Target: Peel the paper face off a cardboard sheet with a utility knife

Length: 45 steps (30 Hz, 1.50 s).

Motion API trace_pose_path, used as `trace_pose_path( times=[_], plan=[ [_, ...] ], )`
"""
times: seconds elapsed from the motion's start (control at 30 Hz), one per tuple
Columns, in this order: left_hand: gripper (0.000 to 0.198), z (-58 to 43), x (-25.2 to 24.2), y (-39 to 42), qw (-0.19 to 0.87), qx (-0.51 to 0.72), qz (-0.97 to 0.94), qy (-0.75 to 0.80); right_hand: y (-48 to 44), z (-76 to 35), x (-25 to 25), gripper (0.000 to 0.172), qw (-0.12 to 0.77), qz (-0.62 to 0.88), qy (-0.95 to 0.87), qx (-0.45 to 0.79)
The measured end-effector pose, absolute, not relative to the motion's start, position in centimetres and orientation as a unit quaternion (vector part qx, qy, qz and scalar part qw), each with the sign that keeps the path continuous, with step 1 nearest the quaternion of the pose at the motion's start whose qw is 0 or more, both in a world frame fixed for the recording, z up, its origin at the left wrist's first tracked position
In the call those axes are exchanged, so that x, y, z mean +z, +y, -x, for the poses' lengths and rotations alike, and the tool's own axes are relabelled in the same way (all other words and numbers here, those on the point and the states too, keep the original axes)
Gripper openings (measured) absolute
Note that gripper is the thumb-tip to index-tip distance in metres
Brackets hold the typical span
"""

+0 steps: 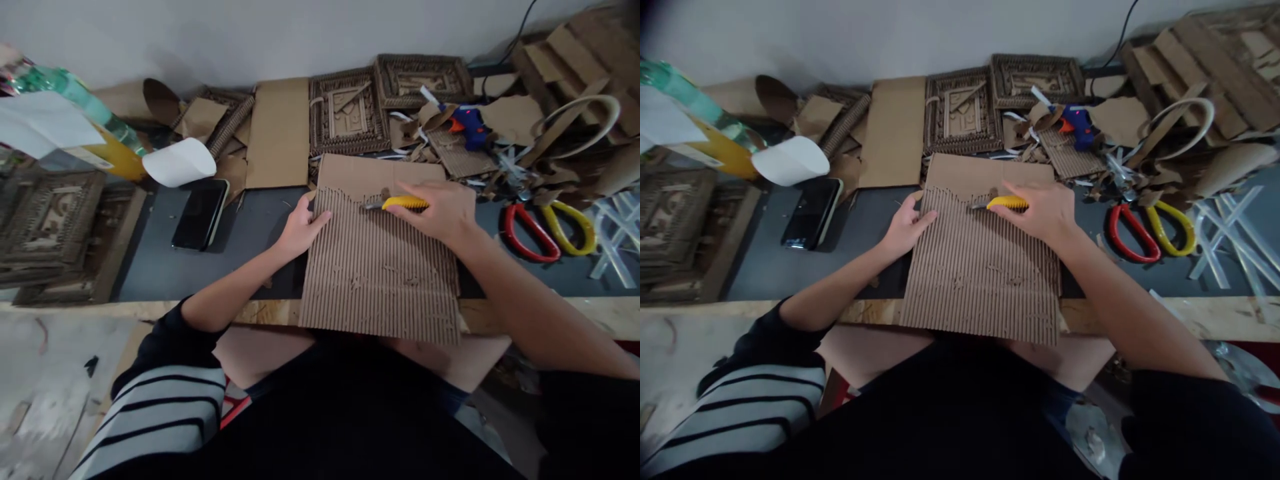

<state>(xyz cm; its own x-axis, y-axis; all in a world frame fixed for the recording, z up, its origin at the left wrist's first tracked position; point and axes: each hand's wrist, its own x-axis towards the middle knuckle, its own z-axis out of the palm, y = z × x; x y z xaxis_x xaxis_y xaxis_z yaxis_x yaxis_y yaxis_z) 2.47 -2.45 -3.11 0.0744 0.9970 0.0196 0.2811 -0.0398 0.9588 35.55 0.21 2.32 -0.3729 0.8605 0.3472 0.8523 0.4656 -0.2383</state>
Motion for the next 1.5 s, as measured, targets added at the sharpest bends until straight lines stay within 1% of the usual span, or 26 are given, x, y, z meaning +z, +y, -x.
trace_pose_path(
  times=[0.07,0.2,0.4,0.63,0.87,1.03,1.3,1.5],
  plan=[
    [0.056,-2.4,-3.4,-2.4,0.431,0.410,-0.595,0.541,0.3,-35.5,2.4,0.075,0.223,0.517,-0.827,0.007],
    [0.057,-2.2,-3.3,-2.4,0.432,0.409,-0.604,0.530,0.4,-35.6,2.3,0.074,0.203,0.503,-0.840,-0.002],
    [0.048,-2.0,-2.8,-2.6,0.436,0.402,-0.604,0.532,0.6,-35.6,1.5,0.065,0.152,0.461,-0.874,-0.009],
    [0.045,-2.4,-2.5,-2.7,0.449,0.402,-0.588,0.539,0.6,-36.4,2.3,0.052,0.164,0.433,-0.886,-0.013],
    [0.045,-2.3,-1.9,-2.7,0.487,0.393,-0.572,0.530,0.1,-36.2,2.3,0.050,0.175,0.428,-0.887,-0.017],
    [0.058,-2.3,-2.2,-2.6,0.467,0.396,-0.585,0.533,-0.2,-35.6,2.2,0.047,0.195,0.433,-0.880,-0.014],
    [0.056,-2.3,-2.6,-2.7,0.470,0.397,-0.588,0.525,-1.4,-34.7,3.2,0.048,0.172,0.445,-0.878,-0.028],
    [0.066,-2.4,-1.6,-2.9,0.501,0.393,-0.575,0.514,-1.5,-34.9,3.7,0.051,0.152,0.468,-0.871,-0.014]
  ],
)
